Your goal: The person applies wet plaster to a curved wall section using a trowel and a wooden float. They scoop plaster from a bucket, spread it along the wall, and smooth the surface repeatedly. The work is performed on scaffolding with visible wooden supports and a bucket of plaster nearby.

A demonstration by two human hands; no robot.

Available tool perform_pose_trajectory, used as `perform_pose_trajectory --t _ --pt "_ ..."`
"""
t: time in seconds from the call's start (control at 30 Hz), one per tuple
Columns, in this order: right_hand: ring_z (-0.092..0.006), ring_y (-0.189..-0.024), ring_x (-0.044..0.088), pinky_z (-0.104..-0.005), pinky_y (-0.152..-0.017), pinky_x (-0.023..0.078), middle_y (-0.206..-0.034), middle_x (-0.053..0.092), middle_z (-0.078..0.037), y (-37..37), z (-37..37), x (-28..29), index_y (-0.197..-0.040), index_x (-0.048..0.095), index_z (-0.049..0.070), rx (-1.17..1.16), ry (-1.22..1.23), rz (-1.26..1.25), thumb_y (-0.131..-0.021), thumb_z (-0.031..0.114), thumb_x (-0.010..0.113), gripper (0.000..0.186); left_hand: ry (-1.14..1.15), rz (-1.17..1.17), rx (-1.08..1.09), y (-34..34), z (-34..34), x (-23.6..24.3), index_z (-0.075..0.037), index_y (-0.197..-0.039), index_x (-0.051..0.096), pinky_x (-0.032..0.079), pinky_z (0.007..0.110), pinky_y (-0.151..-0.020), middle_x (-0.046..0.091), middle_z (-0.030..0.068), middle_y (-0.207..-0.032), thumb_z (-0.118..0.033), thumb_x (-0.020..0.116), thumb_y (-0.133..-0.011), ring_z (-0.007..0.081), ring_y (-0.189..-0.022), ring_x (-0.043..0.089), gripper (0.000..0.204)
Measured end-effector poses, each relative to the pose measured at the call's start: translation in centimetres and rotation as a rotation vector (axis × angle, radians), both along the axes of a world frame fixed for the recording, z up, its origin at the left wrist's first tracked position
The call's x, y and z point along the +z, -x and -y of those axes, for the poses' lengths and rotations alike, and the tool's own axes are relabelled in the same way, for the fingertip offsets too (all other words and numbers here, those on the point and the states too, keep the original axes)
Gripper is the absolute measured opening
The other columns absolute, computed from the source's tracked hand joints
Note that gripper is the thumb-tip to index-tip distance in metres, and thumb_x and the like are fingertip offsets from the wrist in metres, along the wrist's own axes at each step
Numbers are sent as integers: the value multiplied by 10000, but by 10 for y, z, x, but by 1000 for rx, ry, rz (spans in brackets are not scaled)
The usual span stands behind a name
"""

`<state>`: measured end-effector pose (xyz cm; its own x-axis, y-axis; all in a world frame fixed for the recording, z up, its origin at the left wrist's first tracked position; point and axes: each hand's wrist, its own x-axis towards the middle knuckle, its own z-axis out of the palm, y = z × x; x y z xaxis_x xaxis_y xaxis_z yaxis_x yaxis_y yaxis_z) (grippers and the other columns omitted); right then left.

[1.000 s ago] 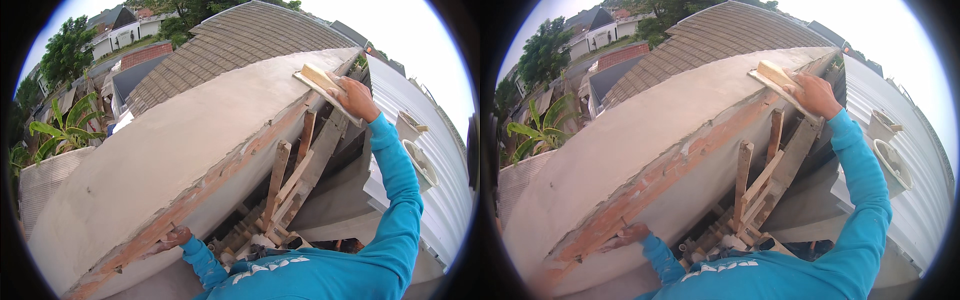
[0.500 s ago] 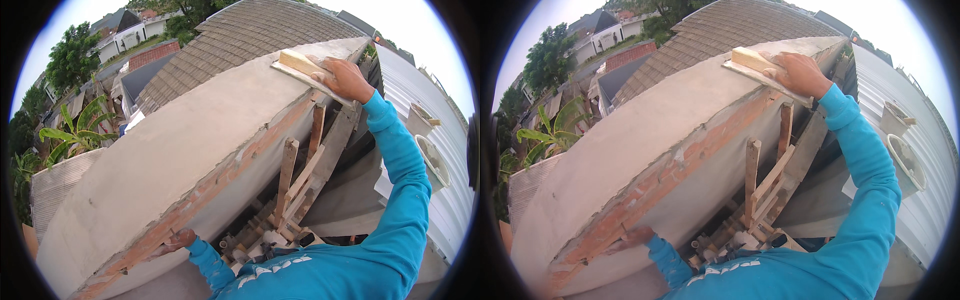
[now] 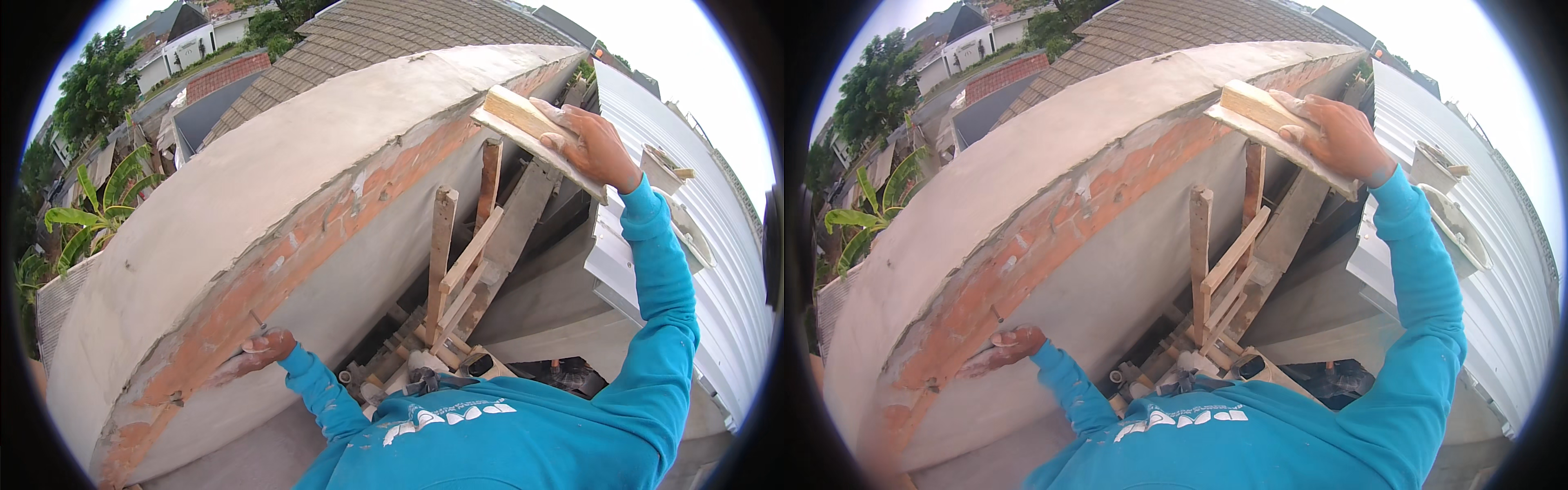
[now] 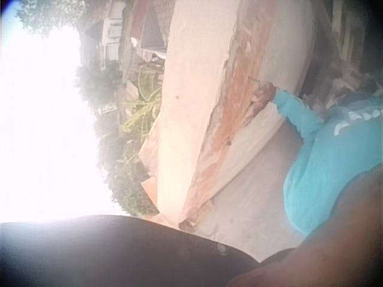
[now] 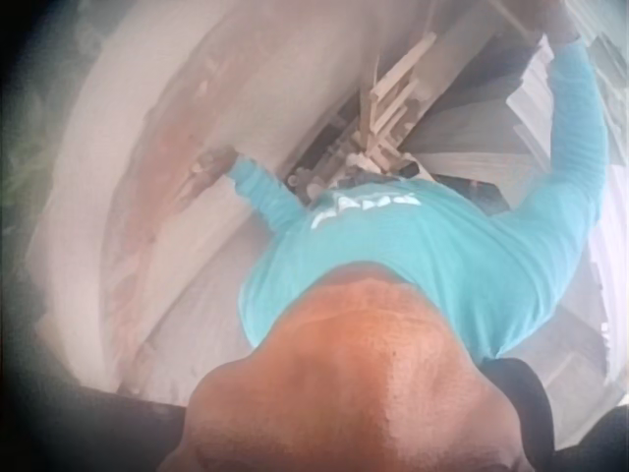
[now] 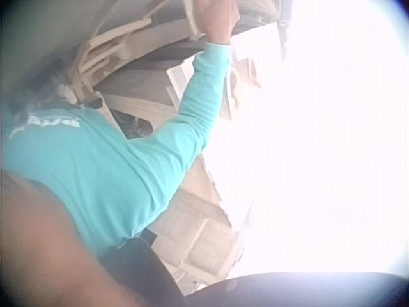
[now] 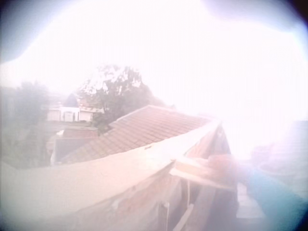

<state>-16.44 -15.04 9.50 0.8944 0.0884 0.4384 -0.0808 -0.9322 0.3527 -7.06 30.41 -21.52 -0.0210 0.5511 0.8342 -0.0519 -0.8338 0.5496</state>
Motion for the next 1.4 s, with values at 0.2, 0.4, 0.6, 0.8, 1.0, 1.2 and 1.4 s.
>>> perform_pose_trajectory --t 0.2,0.4,0.6,0.8,1.0,1.2,1.4 --pt "-407 -1065 631 -477 -934 482 -1128 670 -251 -45 44 28 -1260 616 -12 -118 -118 4 -925 519 585 628 28 -35 -6 1 1 -2 77 -1538 35 24 580 -1191 1 294 -1607 -490 192 -1030 431 -1499 23 777" --pt "-370 -1100 625 -481 -949 477 -1183 668 -190 -178 35 27 -1329 611 134 -150 -157 -41 -934 514 559 550 34 12 40 -5 -7 -10 79 -1535 91 82 601 -1180 77 287 -1603 -481 220 -1047 446 -1489 90 754" --pt "-346 -1129 622 -463 -963 476 -1180 682 -149 -257 47 1 -1333 620 192 -268 -167 -91 -922 516 566 526 47 -32 25 0 6 -7 66 -1538 78 65 596 -1188 81 278 -1605 -491 196 -1050 442 -1490 83 750" --pt "-375 -1010 659 -476 -882 503 -1032 703 -203 -229 -53 -2 -1320 626 140 94 -231 -171 -897 554 581 593 95 10 -42 2 3 -11 86 -1531 82 46 585 -1191 46 274 -1611 -484 241 -1050 440 -1491 69 762" --pt "-366 -956 657 -481 -824 497 -996 705 -180 -162 -170 1 -1309 636 144 464 -221 -166 -915 512 571 543 75 20 -59 -6 -6 -42 94 -1529 65 33 556 -1199 20 273 -1614 -444 278 -1048 432 -1495 40 753" --pt "-359 -811 666 -495 -692 521 -842 666 -158 -106 -269 -2 -1040 701 28 931 -207 -181 -883 385 656 393 86 -39 -39 1 3 -13 88 -1532 31 31 564 -1198 6 279 -1612 -420 250 -1049 430 -1495 29 735" --pt "-361 -829 686 -488 -699 527 -848 706 -172 -134 -247 -10 -1018 730 71 925 -215 -96 -838 378 653 363 53 10 11 1 10 -1 71 -1537 85 74 545 -1206 67 269 -1611 -526 248 -1039 418 -1496 82 794"
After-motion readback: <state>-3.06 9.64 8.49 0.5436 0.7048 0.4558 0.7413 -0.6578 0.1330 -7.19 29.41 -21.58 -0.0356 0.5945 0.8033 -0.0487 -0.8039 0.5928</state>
